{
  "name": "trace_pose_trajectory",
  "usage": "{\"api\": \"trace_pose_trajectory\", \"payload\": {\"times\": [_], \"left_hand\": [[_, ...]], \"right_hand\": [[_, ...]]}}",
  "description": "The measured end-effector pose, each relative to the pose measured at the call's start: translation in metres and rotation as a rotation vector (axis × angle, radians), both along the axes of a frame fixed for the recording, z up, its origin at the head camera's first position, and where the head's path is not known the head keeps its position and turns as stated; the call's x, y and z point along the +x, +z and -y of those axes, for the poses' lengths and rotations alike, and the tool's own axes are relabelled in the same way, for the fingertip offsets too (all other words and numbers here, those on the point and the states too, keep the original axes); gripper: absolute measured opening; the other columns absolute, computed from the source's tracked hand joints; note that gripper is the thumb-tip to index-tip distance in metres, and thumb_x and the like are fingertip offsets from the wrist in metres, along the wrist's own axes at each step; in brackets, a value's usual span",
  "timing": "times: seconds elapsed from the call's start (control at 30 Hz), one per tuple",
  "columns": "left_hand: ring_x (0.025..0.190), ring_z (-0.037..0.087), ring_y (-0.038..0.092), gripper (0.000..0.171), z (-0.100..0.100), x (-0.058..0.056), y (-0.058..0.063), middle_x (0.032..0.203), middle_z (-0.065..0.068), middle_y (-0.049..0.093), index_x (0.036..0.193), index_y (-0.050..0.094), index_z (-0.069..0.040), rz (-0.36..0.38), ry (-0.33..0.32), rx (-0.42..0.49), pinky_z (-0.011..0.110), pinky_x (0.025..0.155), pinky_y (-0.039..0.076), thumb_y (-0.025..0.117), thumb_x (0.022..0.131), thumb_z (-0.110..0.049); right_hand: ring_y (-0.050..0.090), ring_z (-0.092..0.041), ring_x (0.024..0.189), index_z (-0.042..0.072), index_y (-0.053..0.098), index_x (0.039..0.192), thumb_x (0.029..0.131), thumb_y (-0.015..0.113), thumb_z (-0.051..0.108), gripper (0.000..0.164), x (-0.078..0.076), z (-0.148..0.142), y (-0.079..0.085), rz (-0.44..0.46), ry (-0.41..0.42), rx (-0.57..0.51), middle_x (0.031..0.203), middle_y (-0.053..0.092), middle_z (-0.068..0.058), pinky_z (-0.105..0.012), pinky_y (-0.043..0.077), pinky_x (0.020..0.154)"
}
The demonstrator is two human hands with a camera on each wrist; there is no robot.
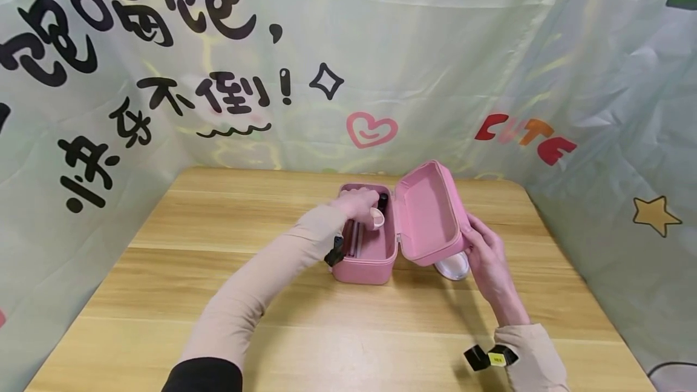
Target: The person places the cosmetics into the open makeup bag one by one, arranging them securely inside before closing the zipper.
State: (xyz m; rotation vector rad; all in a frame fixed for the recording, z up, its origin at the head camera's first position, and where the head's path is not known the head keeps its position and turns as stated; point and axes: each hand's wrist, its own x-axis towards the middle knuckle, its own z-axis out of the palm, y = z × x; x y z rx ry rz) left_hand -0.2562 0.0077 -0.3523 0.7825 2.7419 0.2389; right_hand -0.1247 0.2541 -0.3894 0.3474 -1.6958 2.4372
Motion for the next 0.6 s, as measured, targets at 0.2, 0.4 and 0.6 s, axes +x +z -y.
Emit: {"api": "trace_pose_trajectory", "payload": {"times": [0.2,0.4,0.6], "left_hand": [[0.091,0.022,0.057,0.019,-0.006,0.002,-0.008,0.105,0.007,0.065,0.091,0.063,-0.012,0.050,0.040,-0.001,0.040,0.083,0.050,0.078,0.084,-0.020],[0.096,0.023,0.058,0.023,-0.011,0.004,-0.018,0.115,0.011,0.065,0.096,0.066,-0.009,0.071,0.077,0.013,0.039,0.084,0.052,0.082,0.081,-0.017],[0.093,0.022,0.060,0.032,-0.012,0.002,-0.029,0.112,0.008,0.069,0.100,0.070,-0.010,0.065,0.123,0.058,0.037,0.080,0.052,0.088,0.074,-0.014]], "right_hand": [[0.063,-0.005,0.112,0.016,0.066,0.124,0.104,0.043,0.002,0.033,0.000,0.000,0.000,0.009,-0.004,0.008,0.123,0.067,0.003,-0.016,0.051,0.097],[0.063,-0.005,0.113,0.017,0.065,0.124,0.104,0.043,0.002,0.034,0.000,0.000,0.000,0.008,-0.004,0.001,0.124,0.067,0.004,-0.016,0.050,0.097],[0.063,-0.006,0.113,0.016,0.065,0.124,0.104,0.043,0.001,0.034,-0.001,0.000,-0.001,-0.003,0.000,-0.008,0.124,0.067,0.003,-0.016,0.050,0.097]]}}
